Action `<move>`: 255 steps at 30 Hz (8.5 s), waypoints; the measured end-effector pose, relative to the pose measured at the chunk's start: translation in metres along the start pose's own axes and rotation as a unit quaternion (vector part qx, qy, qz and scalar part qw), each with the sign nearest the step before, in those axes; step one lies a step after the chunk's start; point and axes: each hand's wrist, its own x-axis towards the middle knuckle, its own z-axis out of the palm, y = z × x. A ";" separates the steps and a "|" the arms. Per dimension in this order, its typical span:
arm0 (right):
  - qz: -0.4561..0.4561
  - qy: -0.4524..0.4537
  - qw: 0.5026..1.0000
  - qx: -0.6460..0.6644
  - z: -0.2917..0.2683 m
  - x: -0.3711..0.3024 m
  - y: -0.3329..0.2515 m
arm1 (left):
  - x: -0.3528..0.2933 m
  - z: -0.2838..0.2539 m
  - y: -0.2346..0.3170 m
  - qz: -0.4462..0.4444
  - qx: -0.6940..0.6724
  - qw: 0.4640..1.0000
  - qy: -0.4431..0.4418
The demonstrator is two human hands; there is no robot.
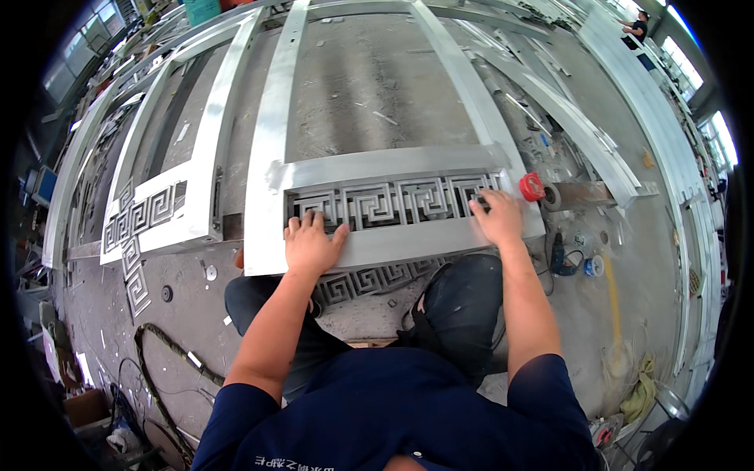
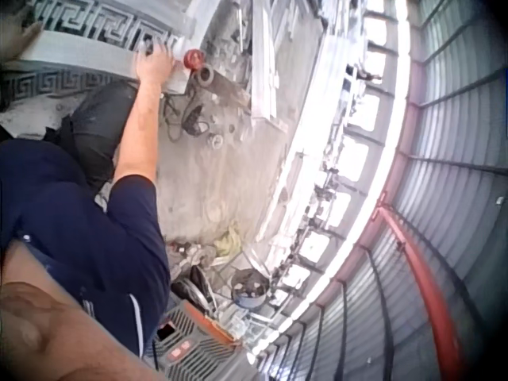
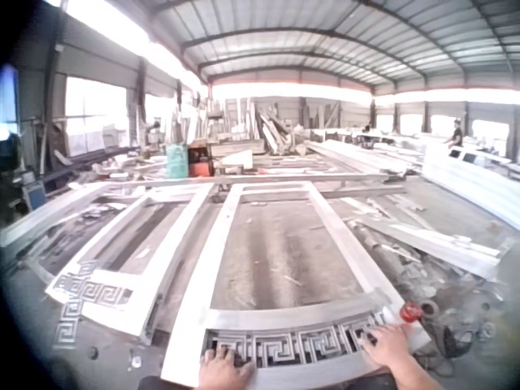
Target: The person sits on the floor and welds a decorative metal insert into a larger metal frame using a handheld welding tool. They adjust the piece, operate a nearby control panel, and continue welding along the patterned edges.
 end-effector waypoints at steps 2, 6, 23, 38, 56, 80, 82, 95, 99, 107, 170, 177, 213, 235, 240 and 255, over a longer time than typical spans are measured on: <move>-0.021 -0.041 0.999 0.028 -0.002 0.000 -0.002 | 0.000 0.002 -0.001 0.001 0.003 1.000 0.006; -0.013 -0.055 0.998 0.017 0.003 -0.001 0.006 | 0.001 0.001 0.003 0.003 0.006 1.000 0.002; 0.007 0.136 0.989 0.063 0.015 -0.010 0.009 | -0.004 0.004 -0.003 0.020 -0.023 0.998 0.061; 0.046 0.106 0.977 0.181 -0.013 -0.160 -0.007 | -0.103 -0.031 -0.117 0.020 -0.102 0.961 0.256; -0.018 -0.026 0.994 0.106 -0.043 -0.197 -0.039 | -0.187 -0.015 -0.153 -0.083 -0.103 0.964 0.229; -0.302 -0.451 0.825 0.156 -0.020 -0.080 -0.036 | -0.092 -0.026 -0.210 0.317 -0.176 0.895 -0.259; -0.303 -0.488 0.798 0.180 -0.026 -0.071 -0.049 | -0.101 -0.038 -0.205 0.295 -0.217 0.894 -0.258; -0.165 -0.699 0.676 -0.165 -0.090 -0.063 -0.197 | -0.268 -0.132 -0.129 -0.360 -0.208 0.866 -0.279; 0.004 -0.724 0.678 -0.129 -0.113 0.000 -0.286 | -0.298 -0.177 -0.184 -0.492 -0.311 0.765 -0.276; -0.567 -0.668 0.468 -0.115 -0.031 0.092 -0.455 | -0.463 -0.205 -0.249 -0.730 -0.333 0.576 -0.156; -0.657 -0.661 0.308 -0.193 -0.077 -0.817 -1.389 | -0.627 -0.254 -0.197 -0.652 -0.458 -0.395 0.458; -0.634 -0.687 0.286 -0.212 -0.139 -0.964 -1.396 | -0.743 -0.248 -0.239 -0.715 -0.471 -0.303 0.418; -0.888 -0.208 -0.333 -0.237 -0.451 -1.538 -1.045 | -0.911 -0.300 -0.390 -0.520 -0.310 -0.566 0.559; -0.887 -0.053 -0.379 -0.259 -0.481 -1.537 -0.942 | -0.890 -0.340 -0.441 -0.511 -0.268 -0.640 0.507; -0.884 -0.073 -0.381 -0.260 -0.483 -1.541 -0.911 | -0.935 -0.388 -0.423 -0.529 -0.252 -0.651 0.482; -0.892 -0.074 -0.358 -0.266 -0.479 -1.536 -0.929 | -0.891 -0.349 -0.460 -0.482 -0.241 -0.662 0.521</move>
